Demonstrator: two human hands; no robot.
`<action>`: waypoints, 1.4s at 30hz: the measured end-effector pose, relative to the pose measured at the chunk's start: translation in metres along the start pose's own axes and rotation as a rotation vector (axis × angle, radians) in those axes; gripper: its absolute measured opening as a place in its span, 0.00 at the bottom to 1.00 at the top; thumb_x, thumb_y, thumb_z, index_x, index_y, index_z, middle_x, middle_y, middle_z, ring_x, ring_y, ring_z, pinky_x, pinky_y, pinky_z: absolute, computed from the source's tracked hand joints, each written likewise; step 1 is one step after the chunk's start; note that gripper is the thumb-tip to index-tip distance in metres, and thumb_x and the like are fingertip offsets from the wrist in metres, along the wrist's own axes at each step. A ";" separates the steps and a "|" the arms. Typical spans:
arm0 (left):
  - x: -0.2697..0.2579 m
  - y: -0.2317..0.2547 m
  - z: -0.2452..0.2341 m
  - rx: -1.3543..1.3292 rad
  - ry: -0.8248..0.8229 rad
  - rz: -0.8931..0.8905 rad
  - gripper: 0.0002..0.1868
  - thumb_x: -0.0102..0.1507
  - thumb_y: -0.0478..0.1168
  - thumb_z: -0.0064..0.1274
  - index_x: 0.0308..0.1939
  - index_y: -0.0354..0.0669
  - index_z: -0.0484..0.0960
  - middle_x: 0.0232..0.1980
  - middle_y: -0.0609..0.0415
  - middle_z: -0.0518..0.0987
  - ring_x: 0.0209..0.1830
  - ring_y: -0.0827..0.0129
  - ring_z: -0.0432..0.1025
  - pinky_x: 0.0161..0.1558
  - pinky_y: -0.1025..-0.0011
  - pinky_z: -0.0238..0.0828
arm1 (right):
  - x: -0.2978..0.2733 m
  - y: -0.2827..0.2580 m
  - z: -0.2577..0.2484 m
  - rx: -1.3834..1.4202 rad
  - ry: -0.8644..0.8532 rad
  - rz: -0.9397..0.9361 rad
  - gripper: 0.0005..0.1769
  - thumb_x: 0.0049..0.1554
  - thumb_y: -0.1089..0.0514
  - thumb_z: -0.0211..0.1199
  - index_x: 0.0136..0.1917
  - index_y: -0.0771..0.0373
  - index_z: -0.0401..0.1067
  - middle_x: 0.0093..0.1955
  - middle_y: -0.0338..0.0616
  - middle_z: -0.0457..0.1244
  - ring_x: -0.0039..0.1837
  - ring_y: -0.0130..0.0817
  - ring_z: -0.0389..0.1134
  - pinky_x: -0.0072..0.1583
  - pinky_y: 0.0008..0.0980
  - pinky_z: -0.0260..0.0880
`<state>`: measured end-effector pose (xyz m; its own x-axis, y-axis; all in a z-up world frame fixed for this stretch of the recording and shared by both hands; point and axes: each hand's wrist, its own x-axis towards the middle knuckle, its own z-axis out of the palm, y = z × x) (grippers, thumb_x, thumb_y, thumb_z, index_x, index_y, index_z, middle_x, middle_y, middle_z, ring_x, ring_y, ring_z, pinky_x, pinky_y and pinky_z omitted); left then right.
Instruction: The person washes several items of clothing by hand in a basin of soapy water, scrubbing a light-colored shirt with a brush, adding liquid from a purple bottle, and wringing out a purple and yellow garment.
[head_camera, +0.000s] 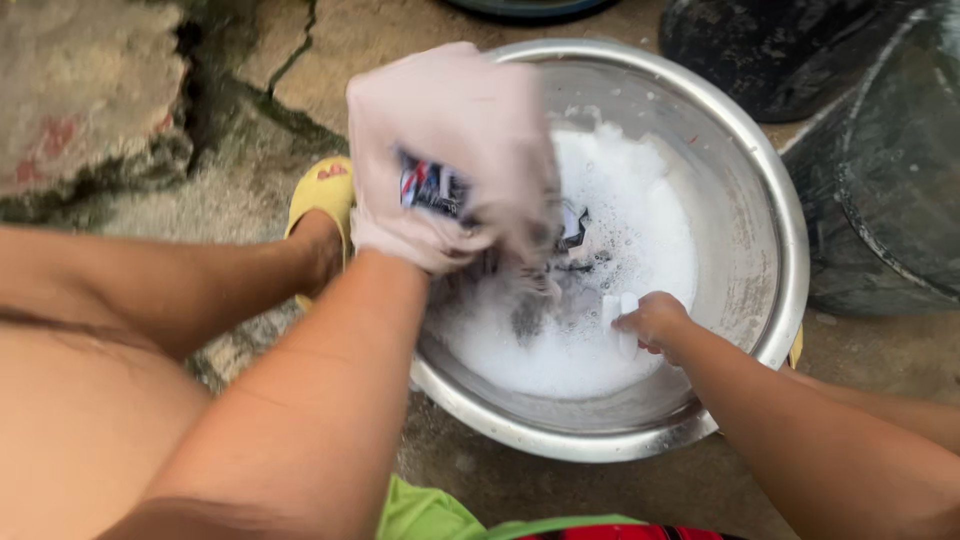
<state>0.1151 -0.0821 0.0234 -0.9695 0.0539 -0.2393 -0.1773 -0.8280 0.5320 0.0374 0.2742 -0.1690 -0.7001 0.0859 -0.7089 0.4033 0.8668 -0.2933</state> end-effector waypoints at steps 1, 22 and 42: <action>0.003 0.004 0.018 0.159 0.062 0.039 0.25 0.63 0.61 0.42 0.51 0.48 0.77 0.53 0.52 0.78 0.55 0.59 0.71 0.52 0.51 0.67 | 0.004 0.002 0.005 0.040 0.008 -0.078 0.25 0.48 0.56 0.75 0.55 0.74 0.77 0.50 0.59 0.71 0.48 0.48 0.73 0.47 0.42 0.73; -0.037 -0.027 0.070 2.687 -0.125 0.574 0.13 0.63 0.41 0.42 0.25 0.54 0.78 0.25 0.62 0.78 0.24 0.70 0.71 0.21 0.61 0.67 | -0.007 -0.018 -0.030 -0.032 0.189 -0.194 0.20 0.59 0.65 0.64 0.64 0.55 0.77 0.49 0.51 0.71 0.50 0.46 0.74 0.53 0.43 0.76; -0.030 -0.037 0.047 -0.216 0.241 -0.061 0.51 0.55 0.84 0.30 0.58 0.46 0.74 0.55 0.48 0.79 0.50 0.53 0.73 0.52 0.54 0.71 | -0.189 -0.175 -0.047 0.283 0.172 -1.106 0.18 0.51 0.50 0.72 0.45 0.67 0.75 0.42 0.41 0.69 0.45 0.26 0.68 0.48 0.31 0.71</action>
<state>0.1424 -0.0269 0.0485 -0.8854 -0.0049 -0.4648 -0.1690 -0.9281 0.3318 0.0717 0.1298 0.0468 -0.8155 -0.5670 0.1159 -0.3785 0.3710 -0.8480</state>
